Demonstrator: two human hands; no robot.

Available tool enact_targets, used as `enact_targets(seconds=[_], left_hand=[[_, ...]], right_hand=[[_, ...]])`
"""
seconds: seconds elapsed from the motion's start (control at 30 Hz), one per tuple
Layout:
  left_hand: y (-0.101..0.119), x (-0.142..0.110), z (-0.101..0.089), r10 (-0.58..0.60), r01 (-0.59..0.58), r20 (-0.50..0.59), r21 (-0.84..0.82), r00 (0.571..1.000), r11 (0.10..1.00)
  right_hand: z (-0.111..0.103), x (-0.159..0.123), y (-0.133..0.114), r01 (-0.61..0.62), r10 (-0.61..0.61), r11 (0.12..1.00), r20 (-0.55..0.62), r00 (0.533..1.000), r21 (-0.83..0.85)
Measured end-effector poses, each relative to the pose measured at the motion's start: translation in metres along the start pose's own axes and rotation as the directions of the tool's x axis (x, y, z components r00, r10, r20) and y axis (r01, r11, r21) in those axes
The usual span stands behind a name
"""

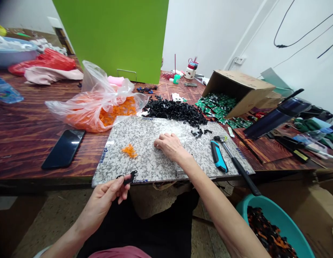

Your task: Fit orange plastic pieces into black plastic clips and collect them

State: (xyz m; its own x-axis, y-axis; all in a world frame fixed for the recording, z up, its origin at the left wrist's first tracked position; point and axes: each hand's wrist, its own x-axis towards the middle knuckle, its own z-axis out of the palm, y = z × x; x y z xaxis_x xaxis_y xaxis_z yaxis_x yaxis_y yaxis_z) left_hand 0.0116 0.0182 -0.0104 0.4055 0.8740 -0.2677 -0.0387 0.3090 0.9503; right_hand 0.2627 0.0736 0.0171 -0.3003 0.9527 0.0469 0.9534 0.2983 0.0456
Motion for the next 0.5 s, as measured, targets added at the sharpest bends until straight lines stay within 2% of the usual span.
enact_targets(seconds=[0.27,0.4,0.5], left_hand=[[0.0,-0.002,0.0,-0.007,0.007,0.017,-0.011,1.0,1.0],[-0.001,-0.003,0.0,0.034,-0.034,0.008,-0.019,0.999,0.999],[-0.001,-0.002,0.002,0.07,-0.07,0.0,-0.016,0.998,0.997]], right_hand=[[0.002,0.005,0.004,-0.034,0.034,0.998,0.003,0.999,0.048],[0.0,-0.001,0.002,-0.07,0.079,0.993,-0.102,0.992,0.091],[-0.004,-0.009,-0.003,-0.167,0.195,0.976,-0.22,0.956,0.142]])
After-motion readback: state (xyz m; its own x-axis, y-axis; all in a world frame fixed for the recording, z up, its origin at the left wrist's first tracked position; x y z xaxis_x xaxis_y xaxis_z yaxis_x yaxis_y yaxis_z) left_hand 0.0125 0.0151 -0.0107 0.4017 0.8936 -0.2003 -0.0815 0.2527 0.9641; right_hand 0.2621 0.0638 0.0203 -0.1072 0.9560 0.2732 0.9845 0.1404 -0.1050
